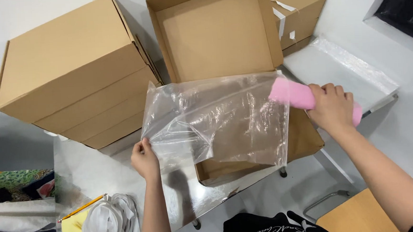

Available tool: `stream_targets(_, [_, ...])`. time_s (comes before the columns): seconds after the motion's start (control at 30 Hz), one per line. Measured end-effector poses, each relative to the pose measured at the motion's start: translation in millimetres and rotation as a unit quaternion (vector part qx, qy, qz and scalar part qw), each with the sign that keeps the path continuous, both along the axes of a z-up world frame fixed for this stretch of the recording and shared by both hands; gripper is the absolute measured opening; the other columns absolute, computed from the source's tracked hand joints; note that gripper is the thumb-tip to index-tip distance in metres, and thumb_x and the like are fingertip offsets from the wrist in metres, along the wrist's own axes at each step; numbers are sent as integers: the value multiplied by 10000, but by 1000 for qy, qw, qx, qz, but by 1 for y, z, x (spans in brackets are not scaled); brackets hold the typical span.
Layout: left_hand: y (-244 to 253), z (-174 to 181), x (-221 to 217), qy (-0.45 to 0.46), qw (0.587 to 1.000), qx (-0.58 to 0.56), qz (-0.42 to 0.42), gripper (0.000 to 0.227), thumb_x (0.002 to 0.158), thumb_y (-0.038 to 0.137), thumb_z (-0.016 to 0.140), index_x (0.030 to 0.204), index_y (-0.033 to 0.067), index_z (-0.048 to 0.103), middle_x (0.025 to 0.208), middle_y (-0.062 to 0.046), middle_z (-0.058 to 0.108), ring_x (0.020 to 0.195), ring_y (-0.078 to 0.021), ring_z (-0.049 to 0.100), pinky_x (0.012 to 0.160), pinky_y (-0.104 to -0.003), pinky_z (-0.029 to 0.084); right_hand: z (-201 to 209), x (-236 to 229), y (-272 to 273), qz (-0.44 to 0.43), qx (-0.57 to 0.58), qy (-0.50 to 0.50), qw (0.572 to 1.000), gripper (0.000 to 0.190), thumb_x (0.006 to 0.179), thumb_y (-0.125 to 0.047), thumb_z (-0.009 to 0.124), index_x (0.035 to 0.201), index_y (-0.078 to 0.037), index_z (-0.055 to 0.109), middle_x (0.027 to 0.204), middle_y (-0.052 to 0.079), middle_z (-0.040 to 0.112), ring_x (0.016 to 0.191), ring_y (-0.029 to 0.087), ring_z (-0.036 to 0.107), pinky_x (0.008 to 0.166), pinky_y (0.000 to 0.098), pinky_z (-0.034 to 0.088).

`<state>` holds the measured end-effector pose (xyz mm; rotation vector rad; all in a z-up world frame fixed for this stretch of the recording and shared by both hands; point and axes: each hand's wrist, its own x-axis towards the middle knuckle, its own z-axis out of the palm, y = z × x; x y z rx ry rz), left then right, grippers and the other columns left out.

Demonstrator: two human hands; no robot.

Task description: Unpacking clothes from boxes and placing them on hangers on a garment rack

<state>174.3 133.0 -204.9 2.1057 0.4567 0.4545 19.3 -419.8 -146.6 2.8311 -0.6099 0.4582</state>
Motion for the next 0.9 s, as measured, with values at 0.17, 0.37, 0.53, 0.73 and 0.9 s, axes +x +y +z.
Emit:
stream_targets(0.17, [-30,24,-36,-35,999,19,-20,328,1019,251,614,1330,150,637,1260,-80,637,1156,-296,578,944,-465,468,85,-49,17,-127,331,33,935,732,850,-448,654,1486,-154,447,1314,202,655,1155,460,632,841,587,529])
stream_targets(0.37, [-125,66,-117,-149,980,59,-117,400,1016,211,665,1403,134,599,1322,-145,525,1191,-351,493,1053,-510,379,149,-123,43,-153,694,-106,696,793,811,-302,700,1525,-126,400,1472,59,560,1315,224,554,1078,423,476])
stream_targets(0.53, [-240,108,-249,-166,928,-87,-321,138,1037,173,658,1111,152,773,1066,-15,770,938,-143,697,869,-279,540,44,-195,9,-72,850,-156,498,435,916,-340,719,1270,-95,659,1227,74,734,1064,185,676,951,399,569])
stream_targets(0.73, [-293,102,-376,-40,881,-170,-440,307,1032,92,559,1299,93,710,1206,-85,790,972,-166,797,889,-294,643,54,-269,87,-81,902,-105,410,506,976,-391,598,1370,-73,593,1279,129,693,1119,240,644,1012,453,537])
stream_targets(0.9, [-263,59,-445,141,918,-171,-327,312,1001,174,553,1266,155,717,1292,-15,750,1095,-191,723,966,-329,555,35,-309,143,-129,947,-25,294,539,1087,-474,459,1400,-62,610,1338,143,686,1201,264,640,1099,457,495])
